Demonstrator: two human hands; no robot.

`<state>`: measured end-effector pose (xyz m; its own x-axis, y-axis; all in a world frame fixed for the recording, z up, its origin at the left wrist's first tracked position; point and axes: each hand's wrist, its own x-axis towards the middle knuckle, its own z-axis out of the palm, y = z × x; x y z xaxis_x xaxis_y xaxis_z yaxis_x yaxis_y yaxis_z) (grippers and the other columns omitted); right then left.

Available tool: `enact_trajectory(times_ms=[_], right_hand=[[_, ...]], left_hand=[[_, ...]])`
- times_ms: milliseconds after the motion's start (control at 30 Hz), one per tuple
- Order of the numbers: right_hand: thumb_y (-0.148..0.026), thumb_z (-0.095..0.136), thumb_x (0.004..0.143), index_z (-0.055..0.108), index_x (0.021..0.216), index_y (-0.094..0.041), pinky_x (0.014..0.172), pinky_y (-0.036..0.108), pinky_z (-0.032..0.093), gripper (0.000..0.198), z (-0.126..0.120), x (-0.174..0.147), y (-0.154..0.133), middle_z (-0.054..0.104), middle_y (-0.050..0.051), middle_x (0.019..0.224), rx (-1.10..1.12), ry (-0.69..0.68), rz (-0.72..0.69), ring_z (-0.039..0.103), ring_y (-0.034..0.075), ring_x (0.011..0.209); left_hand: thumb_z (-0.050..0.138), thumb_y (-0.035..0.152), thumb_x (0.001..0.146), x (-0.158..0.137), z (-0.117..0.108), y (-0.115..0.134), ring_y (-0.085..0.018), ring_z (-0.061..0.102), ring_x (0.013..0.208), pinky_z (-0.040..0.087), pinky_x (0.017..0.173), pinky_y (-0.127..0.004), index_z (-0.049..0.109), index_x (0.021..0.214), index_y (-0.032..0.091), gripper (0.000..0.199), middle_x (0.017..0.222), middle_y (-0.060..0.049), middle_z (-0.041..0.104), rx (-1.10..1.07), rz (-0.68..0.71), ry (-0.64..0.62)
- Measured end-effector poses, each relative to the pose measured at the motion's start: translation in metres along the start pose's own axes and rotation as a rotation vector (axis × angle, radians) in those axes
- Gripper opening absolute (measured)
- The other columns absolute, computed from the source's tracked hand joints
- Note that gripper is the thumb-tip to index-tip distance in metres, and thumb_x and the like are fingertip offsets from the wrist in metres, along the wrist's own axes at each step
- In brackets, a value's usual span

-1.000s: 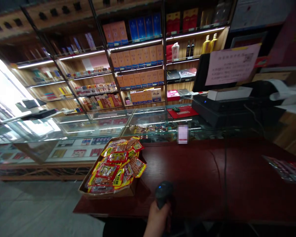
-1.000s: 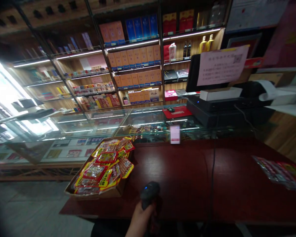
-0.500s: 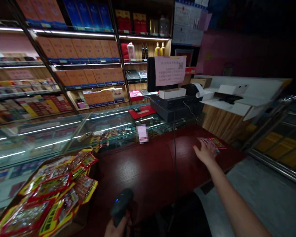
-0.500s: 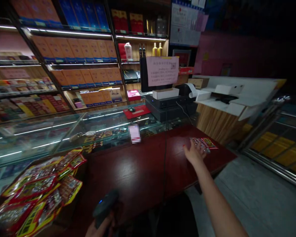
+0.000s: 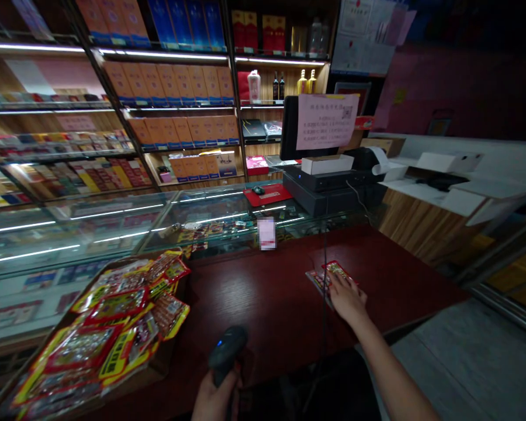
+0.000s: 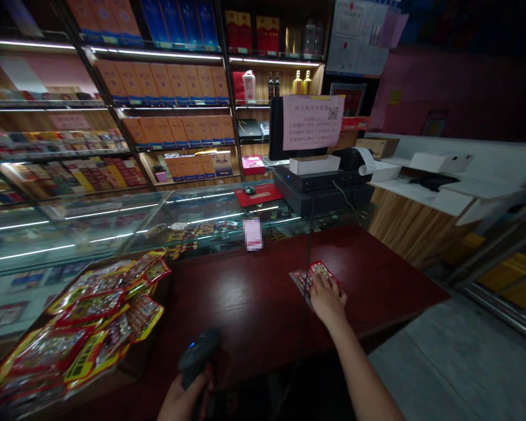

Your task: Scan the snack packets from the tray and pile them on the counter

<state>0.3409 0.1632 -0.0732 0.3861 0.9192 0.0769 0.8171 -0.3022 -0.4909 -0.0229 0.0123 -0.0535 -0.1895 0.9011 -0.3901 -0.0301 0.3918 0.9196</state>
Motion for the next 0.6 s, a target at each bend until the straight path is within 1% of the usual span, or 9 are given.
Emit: enact_trajectory(times_ms=[67,133,167,233,300,367,433,533,600], right_hand=[[-0.029,0.048,0.096,0.052,0.149,-0.033,0.11,0.059,0.038,0.053,0.014,-0.025,-0.014,0.06,0.007,0.15,0.034,0.018,-0.071,0.05,0.032,0.138],[-0.028,0.04,0.095,0.052,0.149,-0.029,0.104,0.053,0.044,0.055,0.014,-0.04,-0.021,0.067,0.01,0.142,0.079,0.075,-0.115,0.057,0.03,0.13],[-0.028,0.036,0.096,0.053,0.148,-0.025,0.104,0.052,0.045,0.056,0.011,-0.045,-0.023,0.067,0.012,0.141,0.099,0.125,-0.124,0.057,0.03,0.129],[-0.028,0.029,0.096,0.055,0.145,-0.017,0.108,0.052,0.041,0.056,0.0,-0.054,-0.029,0.062,0.016,0.145,0.128,0.244,-0.14,0.053,0.03,0.134],[-0.029,0.029,0.097,0.057,0.141,-0.016,0.111,0.05,0.037,0.053,-0.01,-0.064,-0.038,0.059,0.016,0.147,0.137,0.299,-0.212,0.05,0.03,0.137],[-0.03,0.04,0.096,0.064,0.134,-0.022,0.108,0.047,0.039,0.046,-0.013,-0.075,-0.049,0.065,0.013,0.14,0.123,0.245,-0.318,0.056,0.029,0.13],[-0.026,0.053,0.089,0.068,0.127,-0.024,0.103,0.05,0.039,0.041,-0.011,-0.083,-0.059,0.072,0.013,0.129,0.091,0.172,-0.361,0.06,0.032,0.119],[-0.016,0.063,0.078,0.07,0.123,-0.019,0.104,0.062,0.029,0.046,-0.007,-0.085,-0.064,0.074,0.018,0.117,0.071,0.149,-0.293,0.058,0.04,0.116],[-0.011,0.065,0.073,0.072,0.12,-0.02,0.107,0.063,0.025,0.048,-0.008,-0.082,-0.066,0.072,0.017,0.116,0.112,0.133,-0.263,0.057,0.04,0.118]], left_hand=[[0.074,0.069,0.064,-0.001,0.0,0.001,-0.01,0.041,0.031,0.03,0.035,-0.02,0.058,0.064,0.019,0.052,0.035,0.004,0.049,-0.007,0.01,0.002],[0.074,0.065,0.066,-0.003,0.001,0.001,-0.01,0.041,0.031,0.03,0.036,-0.02,0.058,0.065,0.019,0.048,0.036,0.004,0.05,-0.007,0.014,0.009],[0.074,0.063,0.067,-0.003,0.001,0.0,-0.01,0.042,0.031,0.03,0.036,-0.02,0.058,0.066,0.019,0.047,0.036,0.004,0.05,-0.006,0.011,0.009],[0.074,0.06,0.067,-0.003,0.001,-0.001,-0.011,0.043,0.03,0.031,0.036,-0.02,0.058,0.067,0.019,0.044,0.036,0.004,0.05,-0.009,0.01,0.0],[0.074,0.056,0.066,-0.002,0.002,-0.002,-0.011,0.042,0.029,0.031,0.035,-0.021,0.057,0.067,0.02,0.04,0.036,0.005,0.049,-0.022,0.014,-0.003],[0.074,0.053,0.064,0.0,0.003,-0.004,-0.011,0.04,0.028,0.031,0.034,-0.021,0.056,0.065,0.021,0.037,0.036,0.006,0.049,-0.037,0.014,-0.003],[0.073,0.051,0.065,0.001,0.002,-0.007,-0.011,0.039,0.027,0.03,0.034,-0.022,0.056,0.064,0.021,0.035,0.035,0.005,0.048,-0.047,0.023,-0.012],[0.071,0.05,0.07,0.001,0.001,-0.011,-0.011,0.04,0.029,0.029,0.035,-0.021,0.056,0.066,0.021,0.033,0.035,0.005,0.048,-0.061,0.054,-0.04],[0.07,0.05,0.071,0.001,0.0,-0.013,-0.011,0.04,0.029,0.029,0.035,-0.021,0.056,0.067,0.021,0.033,0.036,0.005,0.048,-0.068,0.06,-0.042]])
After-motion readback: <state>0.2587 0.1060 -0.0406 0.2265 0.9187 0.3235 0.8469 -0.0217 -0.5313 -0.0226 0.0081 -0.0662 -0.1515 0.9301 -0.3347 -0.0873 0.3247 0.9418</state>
